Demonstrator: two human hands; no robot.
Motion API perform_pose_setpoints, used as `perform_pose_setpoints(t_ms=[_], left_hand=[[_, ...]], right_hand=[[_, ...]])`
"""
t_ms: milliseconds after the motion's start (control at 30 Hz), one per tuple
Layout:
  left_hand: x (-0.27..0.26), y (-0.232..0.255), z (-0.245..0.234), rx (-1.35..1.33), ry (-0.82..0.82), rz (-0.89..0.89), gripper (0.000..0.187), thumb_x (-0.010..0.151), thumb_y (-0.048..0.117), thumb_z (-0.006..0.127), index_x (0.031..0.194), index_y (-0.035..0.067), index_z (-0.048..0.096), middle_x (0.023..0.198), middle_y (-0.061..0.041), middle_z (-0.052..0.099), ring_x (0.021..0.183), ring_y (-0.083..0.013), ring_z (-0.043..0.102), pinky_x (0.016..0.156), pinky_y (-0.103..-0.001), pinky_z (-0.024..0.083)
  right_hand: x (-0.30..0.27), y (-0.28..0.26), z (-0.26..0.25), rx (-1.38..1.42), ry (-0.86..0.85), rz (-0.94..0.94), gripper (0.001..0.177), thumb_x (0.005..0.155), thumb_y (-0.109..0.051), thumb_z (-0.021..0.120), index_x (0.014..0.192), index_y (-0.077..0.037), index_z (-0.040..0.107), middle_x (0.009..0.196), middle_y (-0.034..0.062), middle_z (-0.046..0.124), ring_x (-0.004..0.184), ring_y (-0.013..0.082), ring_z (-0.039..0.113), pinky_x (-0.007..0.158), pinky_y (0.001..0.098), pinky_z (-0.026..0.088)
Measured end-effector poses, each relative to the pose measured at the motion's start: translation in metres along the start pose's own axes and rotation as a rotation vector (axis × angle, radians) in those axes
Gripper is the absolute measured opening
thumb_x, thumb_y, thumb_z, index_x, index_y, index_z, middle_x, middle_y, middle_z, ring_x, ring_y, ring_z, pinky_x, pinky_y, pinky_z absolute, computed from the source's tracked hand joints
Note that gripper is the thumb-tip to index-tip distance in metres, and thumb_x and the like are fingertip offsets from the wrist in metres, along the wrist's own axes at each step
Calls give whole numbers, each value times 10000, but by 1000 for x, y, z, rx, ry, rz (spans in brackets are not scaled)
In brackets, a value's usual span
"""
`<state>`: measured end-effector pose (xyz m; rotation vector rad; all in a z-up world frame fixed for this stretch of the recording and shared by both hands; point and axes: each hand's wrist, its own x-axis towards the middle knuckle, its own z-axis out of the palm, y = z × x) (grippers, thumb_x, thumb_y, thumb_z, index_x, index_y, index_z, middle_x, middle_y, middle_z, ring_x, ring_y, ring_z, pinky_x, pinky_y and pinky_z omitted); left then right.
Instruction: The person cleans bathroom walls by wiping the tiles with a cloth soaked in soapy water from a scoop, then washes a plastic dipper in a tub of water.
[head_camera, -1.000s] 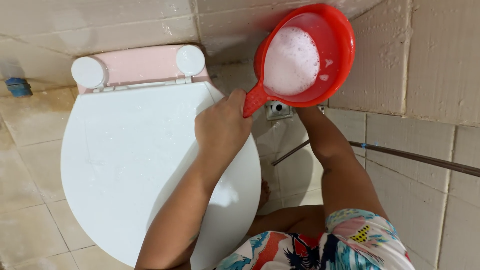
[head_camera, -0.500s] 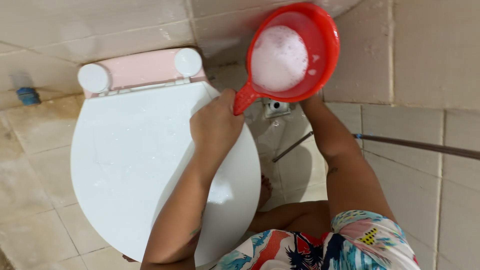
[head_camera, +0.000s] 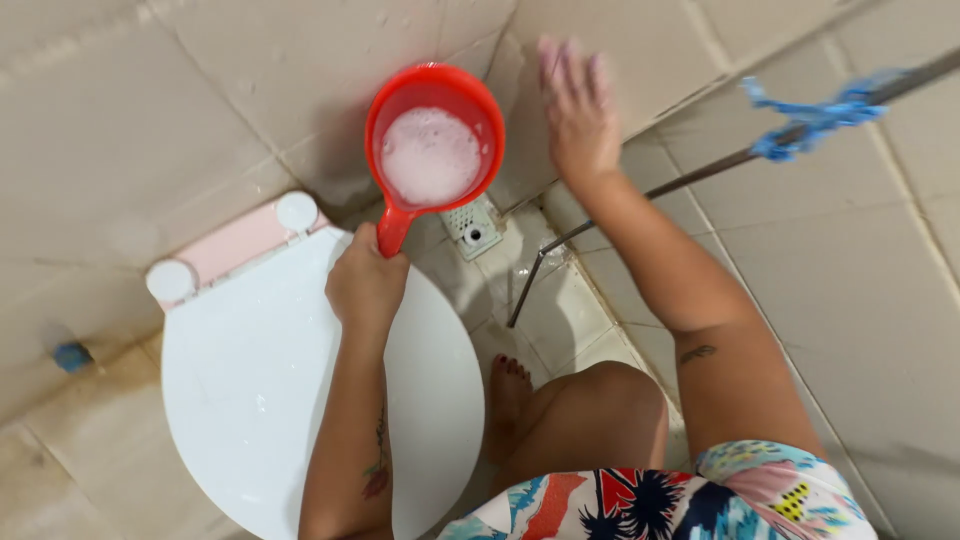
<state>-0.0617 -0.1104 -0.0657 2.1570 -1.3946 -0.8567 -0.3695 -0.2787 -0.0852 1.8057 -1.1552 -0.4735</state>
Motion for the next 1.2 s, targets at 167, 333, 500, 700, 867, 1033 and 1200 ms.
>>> perform_pose_setpoints(t_ms=[167,333,500,700,867,1033,1200], left_hand=[[-18,14,-33,-47,-33,-3,101,821,160,634,908,125,595,754,-90,691,720,-332,669,657,-448,504],[-42,41,-97,-4,-36,16,136,807,181,656,920,124,607,793,-85,707,756,-333,665,667,-450,494],[-76,82,-170,37,-110,-15,162,826,173,621,987,173,645,798,-67,721,739,-311,677,667,-445,504],[-104,125,-229,48,-197,-148,143,824,164,623,963,136,624,748,-64,693,686,-286,663,654,-418,506],[-130,165,-291,66,-185,-127,143,814,174,642,947,124,625,753,-56,692,692,-283,654,655,-422,496],[-163,224,-345,54,-204,-172,146,811,172,636,952,136,631,758,-72,697,706,-290,664,670,-425,504],[-191,264,-370,49,-170,-221,165,812,191,643,971,145,638,795,-76,720,740,-311,676,689,-435,510]], right_hand=[[7,49,-52,-75,8,176,677,1047,-314,505,1629,4,371,1667,171,272,1596,347,190,1302,515,59],[-6,103,-106,-21,-307,-224,522,984,-376,475,1443,-134,535,1740,81,185,1590,286,142,1262,527,83],[79,246,-125,176,6,195,568,1038,-246,472,1569,-48,431,1594,107,290,1522,305,222,1320,531,97],[75,217,-157,-114,-154,-282,663,965,-376,421,1554,-71,429,1674,102,253,1530,303,185,1246,475,76],[25,335,-231,-25,-244,-256,627,949,-332,462,1525,-84,450,1697,56,210,1540,258,197,1246,483,68],[92,490,-279,103,35,206,625,1053,-247,502,1604,27,389,1711,159,257,1586,337,281,1314,504,88],[146,437,-283,-134,3,-36,713,993,-335,409,1643,-51,343,1706,153,184,1560,303,173,1284,481,41]])
